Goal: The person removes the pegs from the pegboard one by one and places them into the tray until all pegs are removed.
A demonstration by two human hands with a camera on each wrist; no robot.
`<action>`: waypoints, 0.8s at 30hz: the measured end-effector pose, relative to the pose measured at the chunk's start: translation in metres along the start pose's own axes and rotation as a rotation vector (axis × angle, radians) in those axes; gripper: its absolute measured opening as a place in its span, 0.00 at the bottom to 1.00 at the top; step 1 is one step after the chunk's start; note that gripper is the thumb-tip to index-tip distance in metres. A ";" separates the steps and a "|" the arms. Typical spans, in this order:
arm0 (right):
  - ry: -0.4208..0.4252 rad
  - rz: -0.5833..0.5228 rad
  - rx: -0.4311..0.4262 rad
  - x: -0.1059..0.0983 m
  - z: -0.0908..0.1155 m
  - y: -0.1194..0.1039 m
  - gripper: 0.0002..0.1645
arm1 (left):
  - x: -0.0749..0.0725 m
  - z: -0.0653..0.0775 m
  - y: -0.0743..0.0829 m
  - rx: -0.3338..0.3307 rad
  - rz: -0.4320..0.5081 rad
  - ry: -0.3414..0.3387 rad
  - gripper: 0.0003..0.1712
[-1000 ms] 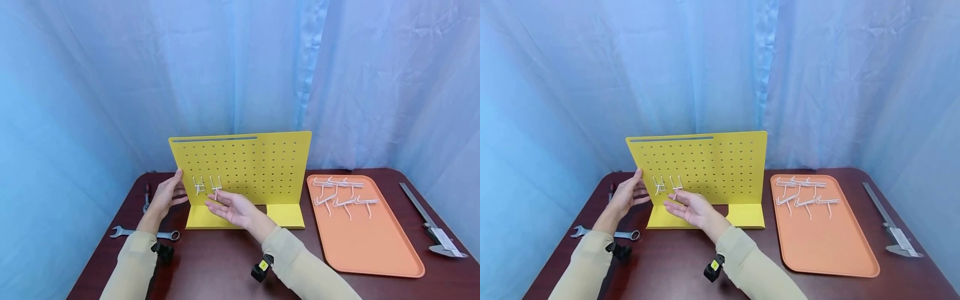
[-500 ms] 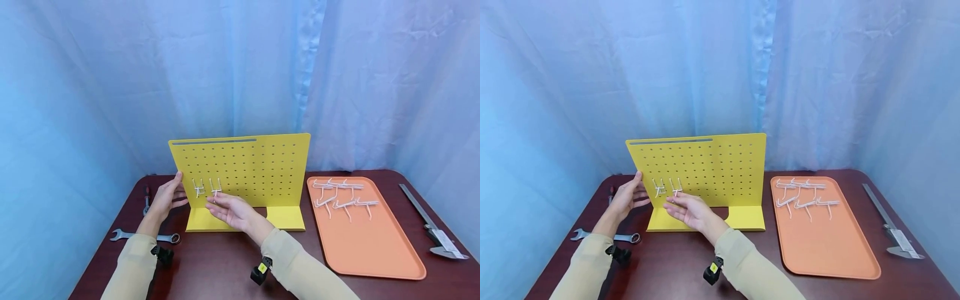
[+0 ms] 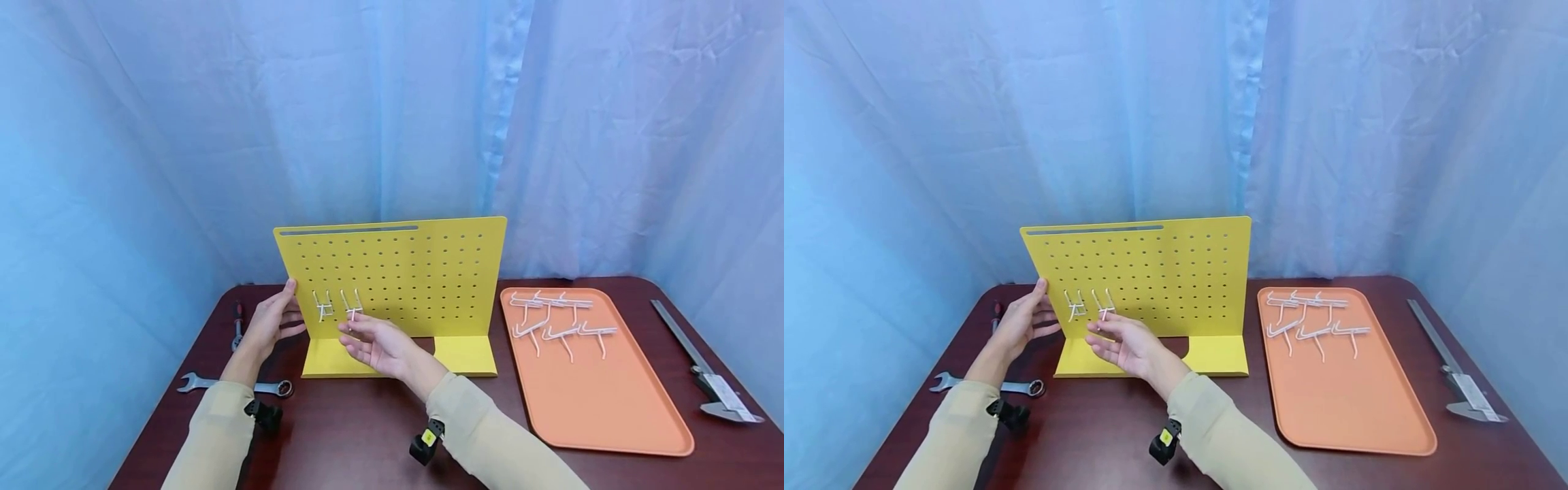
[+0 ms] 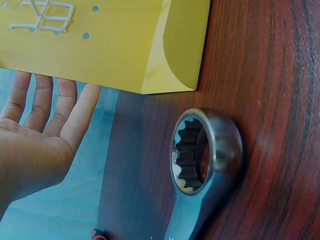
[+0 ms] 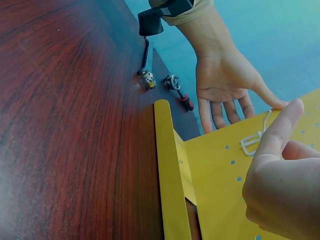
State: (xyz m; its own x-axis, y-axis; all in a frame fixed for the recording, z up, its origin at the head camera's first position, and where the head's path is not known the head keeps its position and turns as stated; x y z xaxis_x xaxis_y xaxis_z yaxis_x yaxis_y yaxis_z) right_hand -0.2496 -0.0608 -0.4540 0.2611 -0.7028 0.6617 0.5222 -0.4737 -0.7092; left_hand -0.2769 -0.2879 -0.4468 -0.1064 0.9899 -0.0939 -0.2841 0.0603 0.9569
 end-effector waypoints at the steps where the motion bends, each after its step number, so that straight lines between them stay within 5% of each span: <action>1: 0.001 0.003 0.000 0.000 0.000 0.000 0.26 | 0.000 0.000 0.000 0.000 0.000 0.001 0.44; 24: -0.097 0.295 -0.064 0.001 0.018 -0.019 0.34 | -0.001 0.000 -0.001 -0.009 -0.014 0.002 0.45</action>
State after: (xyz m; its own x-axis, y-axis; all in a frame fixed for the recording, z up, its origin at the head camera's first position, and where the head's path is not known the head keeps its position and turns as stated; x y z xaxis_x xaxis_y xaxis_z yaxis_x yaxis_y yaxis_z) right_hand -0.2447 -0.0425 -0.4352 0.4713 -0.7624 0.4434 0.3611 -0.2918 -0.8857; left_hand -0.2763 -0.2892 -0.4473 -0.1042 0.9887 -0.1081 -0.2944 0.0731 0.9529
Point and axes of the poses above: each hand's wrist, its own z-axis away from the middle knuckle, its own x-axis out of the palm, y = z × x, the point moved 5 cm from there along -z, towards the middle knuckle, and after that the axes turned 6 degrees about -x, right-handed, at the moved point
